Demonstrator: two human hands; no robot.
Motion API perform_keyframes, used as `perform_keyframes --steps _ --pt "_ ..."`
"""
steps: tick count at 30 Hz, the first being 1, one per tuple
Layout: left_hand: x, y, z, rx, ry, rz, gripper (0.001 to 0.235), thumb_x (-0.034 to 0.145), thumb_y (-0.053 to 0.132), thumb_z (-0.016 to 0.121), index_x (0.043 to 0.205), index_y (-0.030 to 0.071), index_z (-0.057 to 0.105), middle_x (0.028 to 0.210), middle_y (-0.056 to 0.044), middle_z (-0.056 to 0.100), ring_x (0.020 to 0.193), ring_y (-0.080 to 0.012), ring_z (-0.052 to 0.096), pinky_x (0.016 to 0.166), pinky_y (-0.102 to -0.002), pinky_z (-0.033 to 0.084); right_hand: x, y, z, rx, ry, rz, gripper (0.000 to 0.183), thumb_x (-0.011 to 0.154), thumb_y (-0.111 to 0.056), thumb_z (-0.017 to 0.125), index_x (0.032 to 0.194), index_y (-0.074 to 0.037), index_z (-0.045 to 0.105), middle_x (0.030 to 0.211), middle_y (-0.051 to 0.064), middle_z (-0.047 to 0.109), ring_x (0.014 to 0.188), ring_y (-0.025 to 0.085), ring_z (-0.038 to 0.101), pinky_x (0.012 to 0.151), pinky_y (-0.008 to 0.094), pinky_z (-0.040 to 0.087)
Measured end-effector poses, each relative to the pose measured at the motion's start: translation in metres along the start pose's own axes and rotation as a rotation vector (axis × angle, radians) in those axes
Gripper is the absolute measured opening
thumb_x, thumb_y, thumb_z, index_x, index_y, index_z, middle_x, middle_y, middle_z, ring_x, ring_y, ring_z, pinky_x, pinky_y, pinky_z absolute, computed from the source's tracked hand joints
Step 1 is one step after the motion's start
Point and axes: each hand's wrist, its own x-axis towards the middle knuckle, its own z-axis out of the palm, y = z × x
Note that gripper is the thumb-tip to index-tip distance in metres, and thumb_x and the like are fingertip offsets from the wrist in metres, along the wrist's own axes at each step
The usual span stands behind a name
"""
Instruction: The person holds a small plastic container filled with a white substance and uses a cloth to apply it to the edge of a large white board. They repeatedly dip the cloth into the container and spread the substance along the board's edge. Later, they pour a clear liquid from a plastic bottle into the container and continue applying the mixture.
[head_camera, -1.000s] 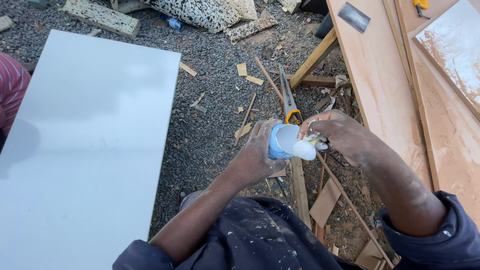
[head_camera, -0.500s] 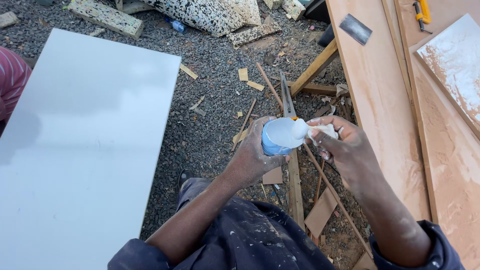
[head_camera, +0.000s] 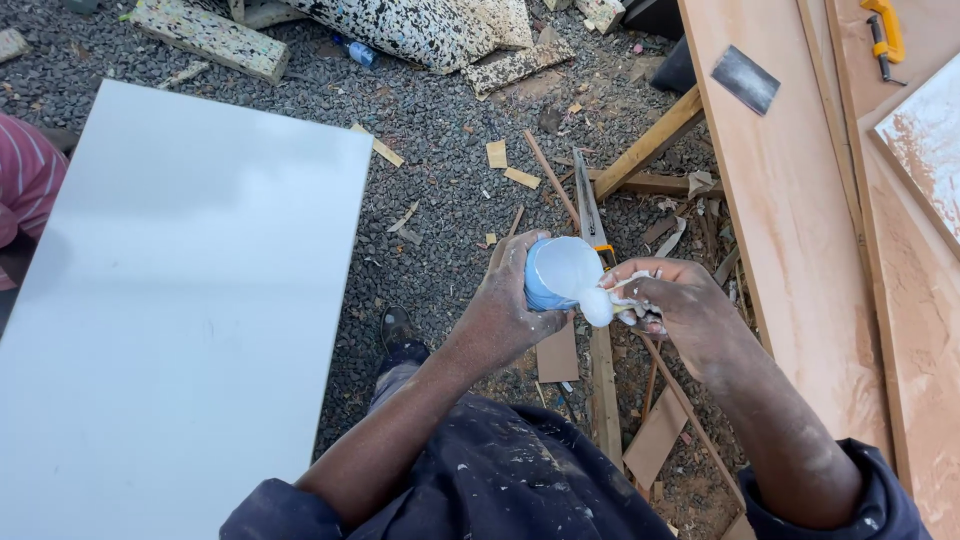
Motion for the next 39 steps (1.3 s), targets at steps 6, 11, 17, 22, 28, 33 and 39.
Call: perform_keyframes --steps 6,11,17,22,28,33,39 --pt "0.057 0.01 -0.06 0.069 -0.092 -0.027 0.081 0.079 0.022 0.076 0.148 0.008 0.035 0.146 -0.021 0.033 0.133 -0.0585 0.046 0.109 -0.066 0.047 0.075 -0.04 0.02 0.009 0.016 0.029 0.02 0.074 -0.007 0.058 0.084 0.005 0.071 0.055 0.014 0.051 0.047 0.009 0.033 0.041 0.021 0.02" --pt "0.105 0.008 -0.099 0.136 -0.168 0.002 0.082 0.08 0.02 0.075 0.149 0.009 0.033 0.146 -0.02 0.034 0.132 -0.0579 0.047 0.108 -0.066 0.049 0.116 -0.089 0.045 -0.172 0.008 -0.099 0.015 0.077 -0.003 0.061 0.08 0.006 0.074 0.064 0.02 0.06 0.056 0.014 0.038 0.047 0.027 0.026" --pt "0.141 0.003 -0.123 0.15 -0.177 0.002 0.081 0.079 0.018 0.074 0.148 0.008 0.034 0.146 -0.021 0.033 0.132 -0.0587 0.046 0.108 -0.066 0.049 0.161 -0.115 0.057 -0.368 -0.065 -0.066 0.014 0.08 -0.002 0.064 0.077 0.0 0.078 0.057 0.016 0.058 0.048 0.012 0.038 0.042 0.026 0.029" --pt "0.161 0.004 -0.135 0.139 -0.163 0.021 0.082 0.079 0.015 0.074 0.149 0.006 0.033 0.146 -0.022 0.032 0.131 -0.0623 0.044 0.106 -0.068 0.049 0.193 -0.136 0.063 -0.528 -0.115 0.054 0.018 0.092 -0.01 0.067 0.095 -0.001 0.082 0.063 0.016 0.064 0.047 0.017 0.043 0.048 0.024 0.037" --pt "0.198 -0.006 -0.122 0.166 -0.06 -0.04 0.084 0.077 0.019 0.076 0.147 0.0 0.033 0.147 -0.025 0.033 0.132 -0.0611 0.043 0.104 -0.069 0.05 0.247 -0.149 0.042 -0.616 -0.266 -0.065 0.02 0.092 -0.021 0.071 0.079 -0.008 0.081 0.056 0.01 0.06 0.045 0.016 0.043 0.048 0.03 0.038" --pt "0.235 -0.027 -0.091 0.065 0.174 -0.061 0.081 0.08 0.019 0.077 0.148 0.006 0.034 0.145 -0.025 0.034 0.133 -0.0627 0.042 0.108 -0.071 0.045 0.308 -0.147 0.002 -0.511 -0.502 -0.041 0.027 0.091 -0.021 0.064 0.085 0.002 0.078 0.065 0.018 0.063 0.047 0.017 0.042 0.044 0.03 0.042" --pt "0.25 -0.049 -0.08 -0.137 0.433 -0.166 0.097 0.074 0.038 0.085 0.151 0.007 0.036 0.144 -0.029 0.038 0.136 -0.0594 0.042 0.11 -0.067 0.043 0.412 -0.089 -0.042 -0.015 -0.659 0.071 0.023 0.079 -0.025 0.062 0.088 -0.005 0.071 0.069 0.012 0.059 0.056 0.018 0.049 0.043 0.025 0.04"
